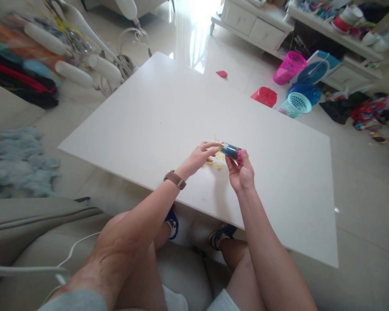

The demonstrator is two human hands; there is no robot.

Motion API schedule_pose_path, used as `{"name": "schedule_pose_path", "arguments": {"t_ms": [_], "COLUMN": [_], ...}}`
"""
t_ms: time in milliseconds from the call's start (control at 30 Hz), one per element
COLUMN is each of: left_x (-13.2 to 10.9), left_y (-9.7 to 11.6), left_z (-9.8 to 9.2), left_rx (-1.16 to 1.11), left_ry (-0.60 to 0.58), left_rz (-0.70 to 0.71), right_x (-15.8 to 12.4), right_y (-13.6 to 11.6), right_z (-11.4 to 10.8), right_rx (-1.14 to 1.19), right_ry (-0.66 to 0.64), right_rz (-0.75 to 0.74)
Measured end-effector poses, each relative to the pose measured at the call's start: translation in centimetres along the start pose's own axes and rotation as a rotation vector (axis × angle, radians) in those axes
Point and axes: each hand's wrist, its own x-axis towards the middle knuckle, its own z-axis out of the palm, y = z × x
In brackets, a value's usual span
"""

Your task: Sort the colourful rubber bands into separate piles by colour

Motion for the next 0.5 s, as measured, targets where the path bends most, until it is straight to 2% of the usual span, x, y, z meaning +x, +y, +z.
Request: {"name": "schedule_pose_path", "arguments": {"t_ms": [100,233,367,500], "left_x": [-0.17,-0.02,0.29,0.24], "left_y": [-0.02,-0.15,-0.56,-0.92], "left_z": [-0.17,-0.41,-0.22,-0.02], "left_rx": [0.078,0.119,0.086,-0.012], "left_ry": [-0.1,-0.151,-0.083,0.003], "left_rz": [0.026,0.054,0.078,0.026], "right_x": [-0.22,-0.58,-0.6,-0.48], "right_y": [0.04,0.18,0.16,0.24], "right_z": [0.03,-0.07,-0.12,-0.09], "right_rx": [0.001,-0.019,-0.043,-0.068], "right_ry": [-0.005,-0.037,-0.062,-0.067], "right_rz": [0.014,0.034,0.019,0.002]}}
